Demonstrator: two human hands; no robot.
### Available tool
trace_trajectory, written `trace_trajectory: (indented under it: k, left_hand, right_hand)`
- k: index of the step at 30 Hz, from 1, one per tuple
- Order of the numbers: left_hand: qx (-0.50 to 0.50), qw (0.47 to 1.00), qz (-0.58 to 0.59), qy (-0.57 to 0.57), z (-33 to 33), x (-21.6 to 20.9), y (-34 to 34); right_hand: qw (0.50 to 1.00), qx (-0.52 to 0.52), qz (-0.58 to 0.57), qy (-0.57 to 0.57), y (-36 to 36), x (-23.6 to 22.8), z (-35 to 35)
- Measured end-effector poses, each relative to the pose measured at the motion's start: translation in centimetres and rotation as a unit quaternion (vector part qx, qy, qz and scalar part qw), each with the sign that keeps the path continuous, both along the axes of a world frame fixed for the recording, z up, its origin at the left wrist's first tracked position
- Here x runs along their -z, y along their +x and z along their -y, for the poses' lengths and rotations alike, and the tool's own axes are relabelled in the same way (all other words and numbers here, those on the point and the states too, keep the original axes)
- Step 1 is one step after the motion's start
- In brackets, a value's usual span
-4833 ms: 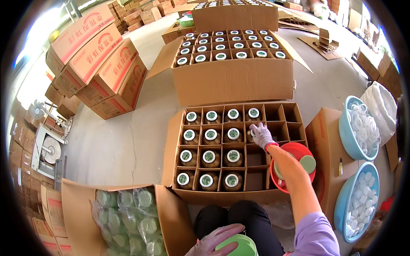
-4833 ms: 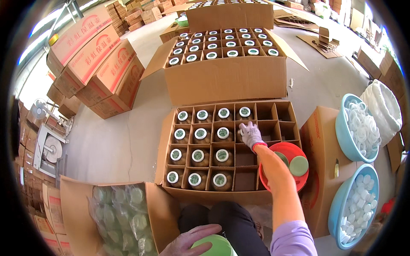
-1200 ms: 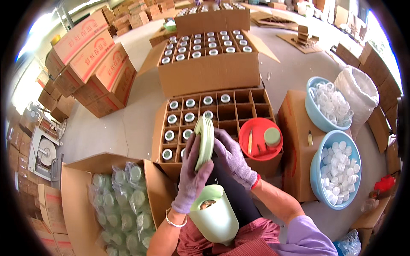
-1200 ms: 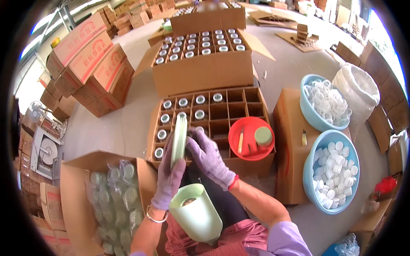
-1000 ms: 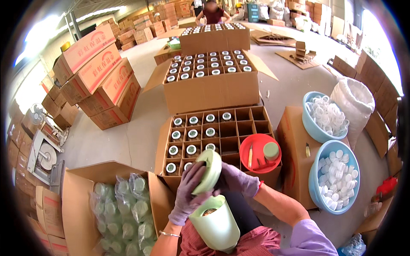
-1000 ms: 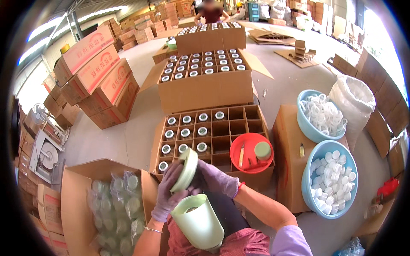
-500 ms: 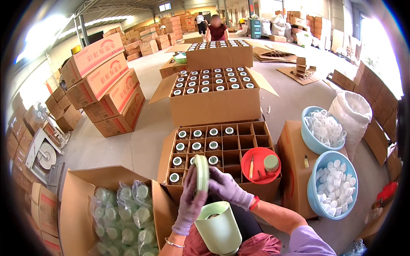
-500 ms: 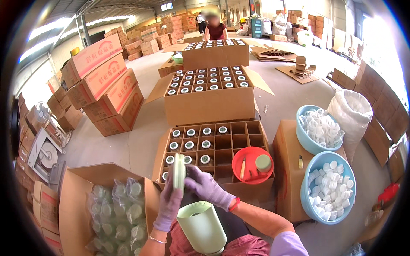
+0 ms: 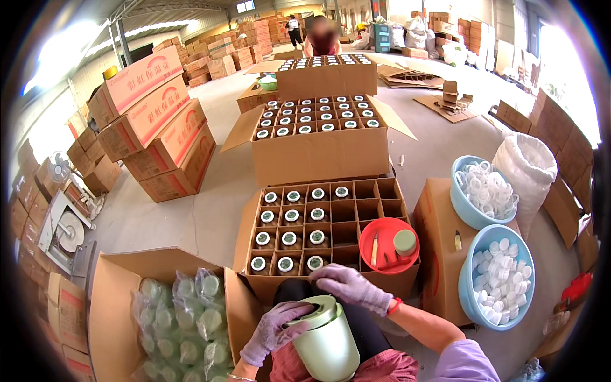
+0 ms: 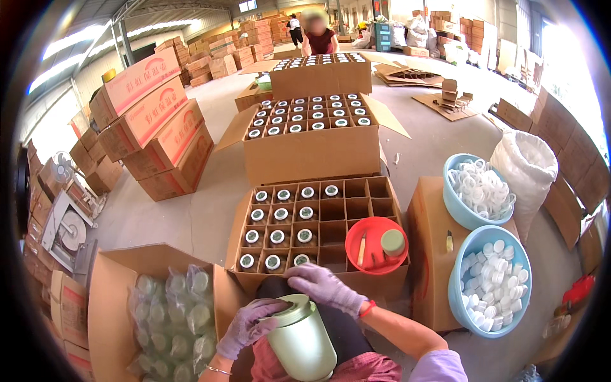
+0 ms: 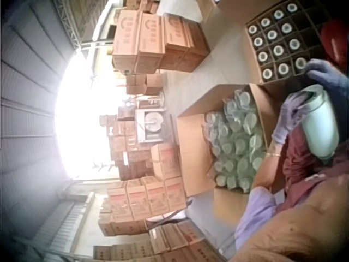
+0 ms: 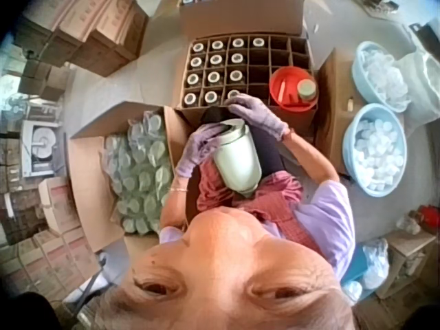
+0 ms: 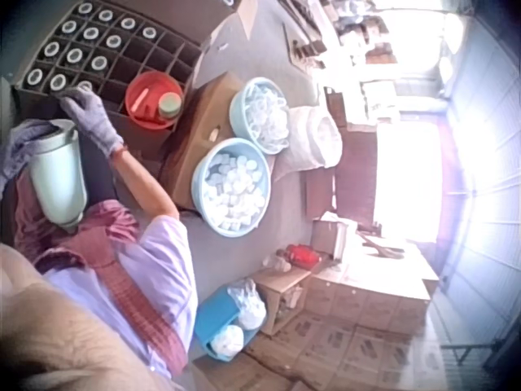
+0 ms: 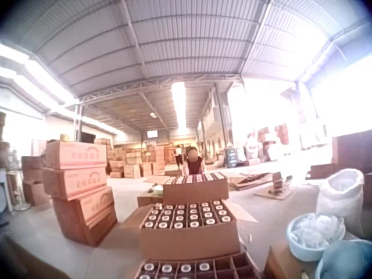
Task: The person assembles light green thermos bottles by inserting inner components and sealing the lids. They repeatedly take bottles from a box, insert a metal inner part, place a lid, and wrap the finished bottles in plastic before returning them to the box.
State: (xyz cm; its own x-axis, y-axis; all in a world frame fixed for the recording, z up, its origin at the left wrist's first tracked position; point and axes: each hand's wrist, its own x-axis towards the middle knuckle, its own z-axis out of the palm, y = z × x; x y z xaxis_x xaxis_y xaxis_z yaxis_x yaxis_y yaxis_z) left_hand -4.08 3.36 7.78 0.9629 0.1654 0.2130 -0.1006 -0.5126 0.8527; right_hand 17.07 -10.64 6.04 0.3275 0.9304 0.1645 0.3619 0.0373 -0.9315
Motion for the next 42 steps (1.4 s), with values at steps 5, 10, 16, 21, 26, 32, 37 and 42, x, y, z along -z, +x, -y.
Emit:
trace_trajectory:
  k: [5, 10, 16, 21, 26, 32, 37, 42]
  left_hand:
    - [0.021, 1.0, 0.006, 0.008, 0.1, 1.5, -0.2]
    - [-0.045, 0.996, 0.0, 0.079, 3.0, 0.2, -1.1]
    - [-0.099, 0.989, -0.004, 0.112, 4.1, 0.0, -1.0]
    - [-0.034, 0.989, -0.014, -0.143, 0.0, 4.5, -1.0]
    - [-0.093, 0.987, 0.085, -0.099, 1.3, 5.5, -2.9]
    - [-0.125, 0.977, 0.044, 0.167, 6.4, 0.4, -1.8]
    - [-0.135, 0.971, 0.107, -0.168, 7.6, 3.0, -1.1]
    - [-0.155, 0.824, -0.212, -0.501, 10.1, 9.9, -3.3]
  right_hand:
    - [0.993, -0.111, 0.044, -0.011, -2.5, 0.7, -1.8]
    - [0.936, -0.291, 0.186, 0.07, -2.8, 3.8, -2.3]
    - [0.93, -0.329, 0.149, 0.065, -1.7, 4.0, -2.7]
    - [0.925, -0.301, 0.233, -0.012, -1.9, 2.8, -2.9]
    - [0.953, -0.249, -0.034, -0.171, -2.0, -0.2, -2.8]
    - [0.95, -0.289, 0.023, -0.118, -1.5, 0.9, -0.4]
    - [0.973, -0.223, 0.031, -0.057, 0.5, -1.5, 4.2]
    - [0.98, -0.145, -0.023, -0.131, 0.9, -3.5, 10.0]
